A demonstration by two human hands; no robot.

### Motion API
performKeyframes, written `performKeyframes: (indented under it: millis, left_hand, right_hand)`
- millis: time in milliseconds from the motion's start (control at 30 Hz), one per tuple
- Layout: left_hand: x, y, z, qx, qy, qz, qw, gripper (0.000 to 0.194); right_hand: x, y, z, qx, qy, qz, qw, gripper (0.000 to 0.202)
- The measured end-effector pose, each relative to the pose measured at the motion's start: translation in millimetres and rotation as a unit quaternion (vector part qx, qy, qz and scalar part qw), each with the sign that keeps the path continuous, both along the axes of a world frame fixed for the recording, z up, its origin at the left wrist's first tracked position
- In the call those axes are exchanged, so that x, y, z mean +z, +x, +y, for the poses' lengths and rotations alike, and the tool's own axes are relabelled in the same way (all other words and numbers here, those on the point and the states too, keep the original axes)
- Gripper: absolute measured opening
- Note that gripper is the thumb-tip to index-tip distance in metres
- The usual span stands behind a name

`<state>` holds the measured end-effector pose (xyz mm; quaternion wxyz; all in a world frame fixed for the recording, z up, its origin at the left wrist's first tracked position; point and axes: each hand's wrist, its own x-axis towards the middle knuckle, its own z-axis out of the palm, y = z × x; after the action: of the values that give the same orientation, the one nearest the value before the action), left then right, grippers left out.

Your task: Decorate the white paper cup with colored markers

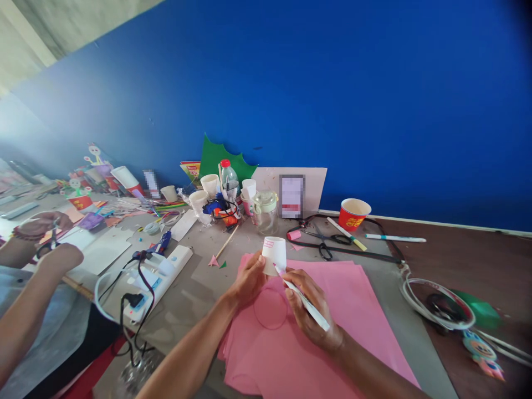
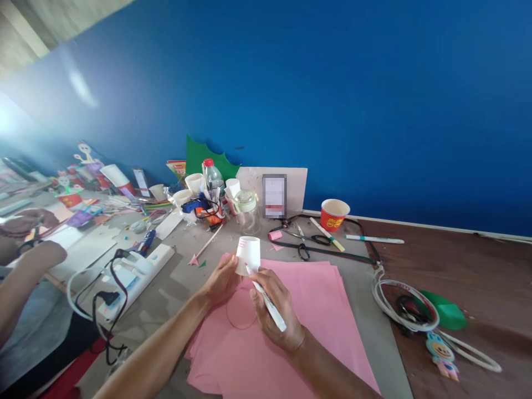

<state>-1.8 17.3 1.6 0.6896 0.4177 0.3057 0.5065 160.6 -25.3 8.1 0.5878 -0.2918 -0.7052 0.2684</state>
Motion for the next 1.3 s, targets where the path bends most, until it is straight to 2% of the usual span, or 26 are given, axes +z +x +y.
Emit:
performKeyframes:
  millis: [267, 467, 667, 867, 1033, 1300]
  left_hand:
    - [3.0, 1.1, -1.2, 0.037, -0.007, 0.017, 0.999, 0.049]
    - [3.0, 1.5, -1.0, 0.041, -0.001, 0.034, 0.999, 0.052]
    - [-2.5, -1.8, 0.1, 0.042, 0.009, 0.034, 0.998, 0.048]
    - [-2.7, -1.3, 0.6, 0.042, 0.004, 0.008, 0.999, 0.043]
    - [-0.2, 0.0, 0.0, 0.036, -0.007, 0.011, 0.999, 0.046]
    - [-4.8, -0.8, 0.8, 0.042, -0.011, 0.004, 0.999, 0.044]
  right_hand:
    - [-3.3, -0.7, 0.2, -0.012, 0.014, -0.005, 1.0, 0.018]
    - [-1.0, 0.6, 0.5, -0.018, 0.044, -0.022, 0.999, 0.017]
    - [1.3, 2.1, -0.9, 0.0, 0.039, -0.022, 0.999, 0.016]
    - [-3.7, 3.8, -0.2, -0.031, 0.009, 0.009, 0.999, 0.021]
    - [-5.4, 2.4, 0.4, -0.005, -0.006, 0.011, 1.0, 0.022]
    - [-1.3, 0.6, 0.0, 0.007, -0.009, 0.013, 1.0, 0.022]
